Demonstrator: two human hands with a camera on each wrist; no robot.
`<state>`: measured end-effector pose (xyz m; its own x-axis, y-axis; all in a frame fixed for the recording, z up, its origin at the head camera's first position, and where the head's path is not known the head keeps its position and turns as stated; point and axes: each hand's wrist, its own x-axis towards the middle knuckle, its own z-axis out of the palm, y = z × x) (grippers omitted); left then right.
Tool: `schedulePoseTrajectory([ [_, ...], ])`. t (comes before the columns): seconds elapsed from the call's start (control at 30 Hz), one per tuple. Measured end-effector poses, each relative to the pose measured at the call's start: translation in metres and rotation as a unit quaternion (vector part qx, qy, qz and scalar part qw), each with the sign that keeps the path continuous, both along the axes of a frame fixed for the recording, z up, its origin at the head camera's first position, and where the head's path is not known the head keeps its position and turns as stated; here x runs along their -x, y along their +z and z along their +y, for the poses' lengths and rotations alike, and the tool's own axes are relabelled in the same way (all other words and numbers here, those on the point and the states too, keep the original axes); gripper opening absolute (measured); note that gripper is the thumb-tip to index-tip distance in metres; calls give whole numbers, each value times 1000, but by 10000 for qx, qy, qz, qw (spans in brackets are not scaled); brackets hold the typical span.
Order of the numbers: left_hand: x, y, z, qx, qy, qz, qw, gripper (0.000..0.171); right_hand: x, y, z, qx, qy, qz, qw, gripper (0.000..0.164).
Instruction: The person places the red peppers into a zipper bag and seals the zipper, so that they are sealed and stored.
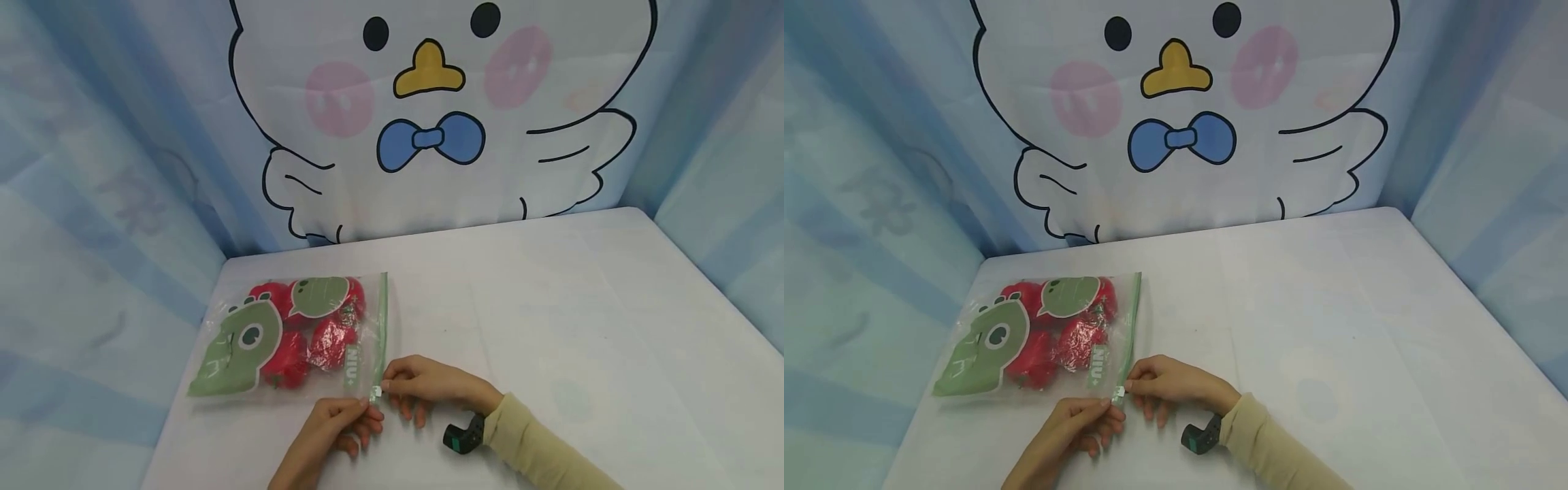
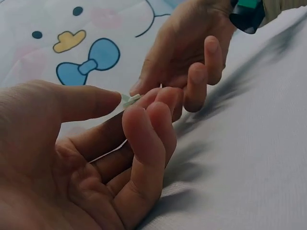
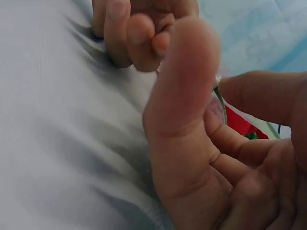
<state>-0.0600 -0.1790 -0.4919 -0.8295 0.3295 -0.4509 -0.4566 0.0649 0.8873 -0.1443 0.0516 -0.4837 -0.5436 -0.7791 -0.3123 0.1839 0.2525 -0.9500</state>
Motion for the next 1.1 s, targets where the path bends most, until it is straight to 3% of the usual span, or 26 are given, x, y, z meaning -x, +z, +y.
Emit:
schedulePoseTrajectory([
  [0.1,0,0,1,-71,-126,-33,9999,46,-3,1,0,68,-80,-56,9999,25],
  [0.2,0,-1,1,-392,-497,-193,9978,48,-4,1,-1,168,-133,-161,9996,23],
  [0.3,1,-3,2,-944,-976,-398,9899,51,-5,-1,-2,241,-159,-237,9993,17],
  [0.4,0,-5,5,-1393,-1069,-507,9832,49,-5,-1,-2,275,-183,-173,9993,15],
  [0.5,-1,-8,9,-1489,-710,-451,9853,42,-5,1,-2,275,-235,-42,9993,15],
  [0.63,-3,-10,18,-1457,35,-349,9887,33,-6,4,-2,294,-354,56,9989,15],
  [0.83,-4,-11,32,-1590,1180,-275,9798,20,-8,7,-5,331,-581,62,9977,16],
  [0.93,-4,-11,33,-1677,1466,-277,9745,15,-9,8,-6,309,-619,83,9976,17],
  [1.1,-5,-11,32,-1686,1642,-245,9716,13,-10,7,-7,310,-589,80,9978,18],
])
